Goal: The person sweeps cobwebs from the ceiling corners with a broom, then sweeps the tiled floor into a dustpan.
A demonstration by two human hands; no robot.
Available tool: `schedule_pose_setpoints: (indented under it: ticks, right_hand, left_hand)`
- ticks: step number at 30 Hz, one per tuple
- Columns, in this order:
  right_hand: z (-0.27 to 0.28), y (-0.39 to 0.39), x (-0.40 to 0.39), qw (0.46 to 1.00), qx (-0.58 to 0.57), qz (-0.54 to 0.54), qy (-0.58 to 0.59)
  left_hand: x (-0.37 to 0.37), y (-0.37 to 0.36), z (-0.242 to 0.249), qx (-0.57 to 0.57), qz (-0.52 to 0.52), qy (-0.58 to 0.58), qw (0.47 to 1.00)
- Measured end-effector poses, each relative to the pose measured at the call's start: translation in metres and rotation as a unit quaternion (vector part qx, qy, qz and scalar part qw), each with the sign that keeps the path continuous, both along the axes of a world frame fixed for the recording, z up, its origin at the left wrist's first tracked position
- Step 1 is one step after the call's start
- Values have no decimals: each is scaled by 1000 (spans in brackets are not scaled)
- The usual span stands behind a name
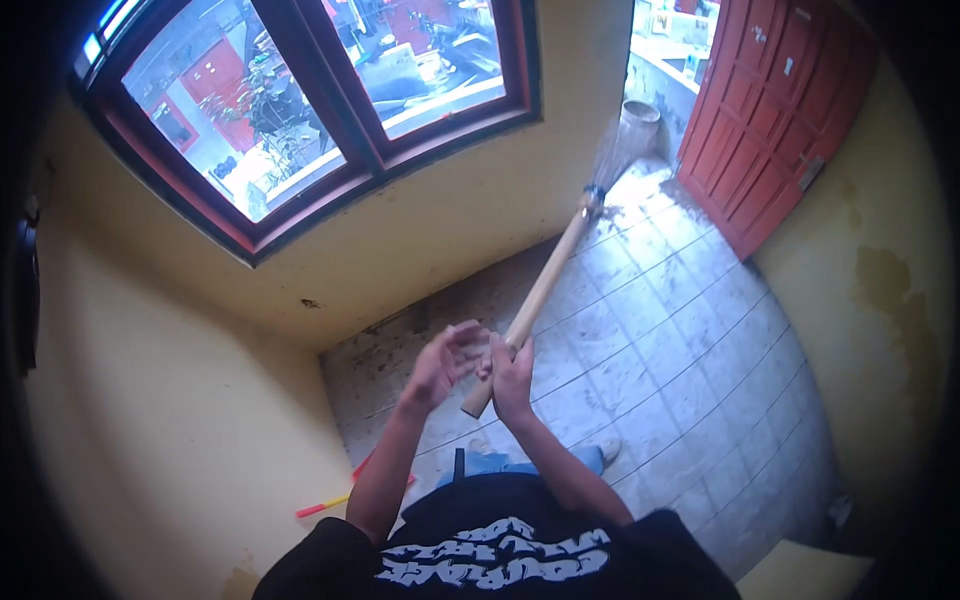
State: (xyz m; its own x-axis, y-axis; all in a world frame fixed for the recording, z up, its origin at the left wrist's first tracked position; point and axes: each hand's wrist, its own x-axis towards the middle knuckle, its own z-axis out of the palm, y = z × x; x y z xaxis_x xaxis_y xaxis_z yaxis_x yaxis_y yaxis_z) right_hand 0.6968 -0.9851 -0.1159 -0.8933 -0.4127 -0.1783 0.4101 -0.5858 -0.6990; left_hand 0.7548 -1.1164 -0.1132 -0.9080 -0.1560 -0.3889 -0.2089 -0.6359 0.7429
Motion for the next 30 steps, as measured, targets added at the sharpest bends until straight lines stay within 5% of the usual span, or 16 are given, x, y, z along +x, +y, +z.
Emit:
schedule_pose_setpoints:
  ticks: [2,6,10,13,16,19,26,30]
  right_hand:
    - [17,-43,19,1000,30,-6,-8]
    - [48,-120,40,999,-12,-28,17]
    - [46,-158,35,999,-7,-12,38]
    - [34,-177,29,999,4,15,35]
    - [17,-185,12,998,3,64,26]
    - [5,-203,-1,996,58,73,-17]
    - [-80,-280,22,981,29,41,-188]
    - [-63,-305,26,969,16,19,-248]
  left_hand:
    - [1,-55,29,-44,36,6,998]
    - [-43,-137,23,-54,-89,-10,995]
    - [-123,-172,2,42,-185,23,982]
    - [-174,-163,30,39,-222,-3,974]
    - [-254,-189,-10,-11,-206,-19,978]
    - [-300,-209,-32,-279,-185,19,942]
    - [-270,-246,-148,-308,-227,-68,921]
    - [-242,-292,-209,-357,-244,-225,873]
